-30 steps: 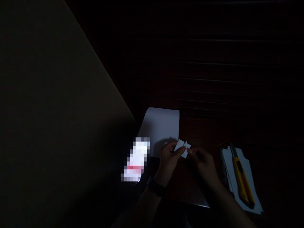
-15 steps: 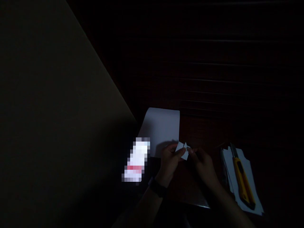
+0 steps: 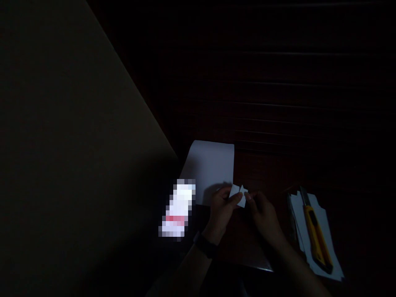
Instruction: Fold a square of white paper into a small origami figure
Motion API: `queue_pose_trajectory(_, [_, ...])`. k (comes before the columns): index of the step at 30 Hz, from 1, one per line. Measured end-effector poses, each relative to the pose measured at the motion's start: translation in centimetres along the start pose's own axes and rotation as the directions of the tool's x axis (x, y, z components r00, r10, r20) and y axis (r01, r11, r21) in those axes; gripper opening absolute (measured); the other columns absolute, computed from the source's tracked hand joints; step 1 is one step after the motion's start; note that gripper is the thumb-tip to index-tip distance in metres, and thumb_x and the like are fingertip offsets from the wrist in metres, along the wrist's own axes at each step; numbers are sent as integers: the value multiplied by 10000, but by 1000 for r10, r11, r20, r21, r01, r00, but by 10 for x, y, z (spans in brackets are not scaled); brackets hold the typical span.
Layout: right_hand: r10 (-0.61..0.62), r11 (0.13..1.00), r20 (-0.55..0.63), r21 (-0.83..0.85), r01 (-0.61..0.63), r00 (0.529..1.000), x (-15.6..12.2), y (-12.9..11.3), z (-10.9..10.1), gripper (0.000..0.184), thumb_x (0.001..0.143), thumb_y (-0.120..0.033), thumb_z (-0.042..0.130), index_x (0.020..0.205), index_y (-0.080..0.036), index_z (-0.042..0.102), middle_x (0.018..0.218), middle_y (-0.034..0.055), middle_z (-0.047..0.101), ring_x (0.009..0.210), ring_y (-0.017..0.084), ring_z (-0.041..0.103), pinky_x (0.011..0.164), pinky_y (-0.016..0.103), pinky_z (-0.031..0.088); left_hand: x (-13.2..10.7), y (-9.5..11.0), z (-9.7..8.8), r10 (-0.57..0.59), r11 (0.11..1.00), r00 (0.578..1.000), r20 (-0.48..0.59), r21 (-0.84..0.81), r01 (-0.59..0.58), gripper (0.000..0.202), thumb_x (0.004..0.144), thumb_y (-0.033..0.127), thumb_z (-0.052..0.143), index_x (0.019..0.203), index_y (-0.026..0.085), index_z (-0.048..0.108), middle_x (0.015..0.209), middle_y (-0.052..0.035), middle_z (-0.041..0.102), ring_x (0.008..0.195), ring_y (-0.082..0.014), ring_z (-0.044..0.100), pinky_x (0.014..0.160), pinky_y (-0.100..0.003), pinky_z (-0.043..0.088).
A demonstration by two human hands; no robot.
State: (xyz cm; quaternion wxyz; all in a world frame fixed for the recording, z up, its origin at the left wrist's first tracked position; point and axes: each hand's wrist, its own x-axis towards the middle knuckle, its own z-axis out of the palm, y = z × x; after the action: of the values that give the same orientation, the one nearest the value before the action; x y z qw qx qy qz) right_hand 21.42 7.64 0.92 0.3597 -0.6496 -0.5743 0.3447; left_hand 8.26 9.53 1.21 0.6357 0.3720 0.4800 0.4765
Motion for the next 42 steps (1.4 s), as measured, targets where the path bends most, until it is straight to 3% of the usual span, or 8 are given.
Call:
queue_pose_trajectory(7, [-100,995,-26,11,100,995,-1,-1,-2,166,876,-330,460,807,-205,545,740,0,602,670,164,565,621,251,395,2,1,-2,26,999,1000,9,34,-26,178,726,278,659,838,142,632,825,-50,656,730,-159,613,622,-237,480])
queue_pose_trajectory(12, [-81,996,-89,41,84,993,-1,-3,-1,166,853,-336,497,775,-200,551,732,3,610,665,165,569,627,259,405,3,-6,-1,123,990,992,-8,70,-122,206,746,272,637,912,154,610,867,-67,661,780,-182,622,673,-263,479])
queue_pose_trajectory(20, [12,988,-67,156,-2,998,0,-5,1,210,831,-384,520,818,-185,587,786,34,645,724,189,591,665,282,429,0,-5,3,212,971,975,-74,131,-201,209,759,246,616,948,162,584,903,-75,655,822,-196,624,709,-280,481])
queue_pose_trajectory(25, [68,975,-55,216,-55,996,-2,-7,6,256,799,-426,554,824,-178,606,792,45,662,736,206,604,663,289,440,-3,-8,6,160,984,982,-100,98,-150,196,752,242,619,928,163,584,868,-68,663,791,-193,632,690,-275,487])
queue_pose_trajectory(30, [80,967,-115,249,-50,990,-4,-5,4,240,783,-414,579,805,-180,626,773,42,670,735,210,606,676,295,445,-2,-10,7,42,999,999,-6,21,-42,217,748,312,631,889,148,607,888,-80,660,821,-201,619,715,-288,482])
queue_pose_trajectory(36, [87,967,-137,252,-50,987,-3,-1,2,232,781,-396,586,836,-180,649,804,51,677,753,211,605,687,300,448,-3,-7,6,57,998,995,83,-26,-55,224,778,325,603,910,145,623,923,-71,645,853,-185,588,750,-282,457])
queue_pose_trajectory(42, [101,968,-154,243,-62,983,-3,3,2,270,774,-423,584,815,-166,654,776,63,680,723,213,604,647,297,446,-4,2,4,34,999,998,61,-34,-31,269,761,377,615,880,138,644,834,-53,637,763,-150,573,675,-241,439])
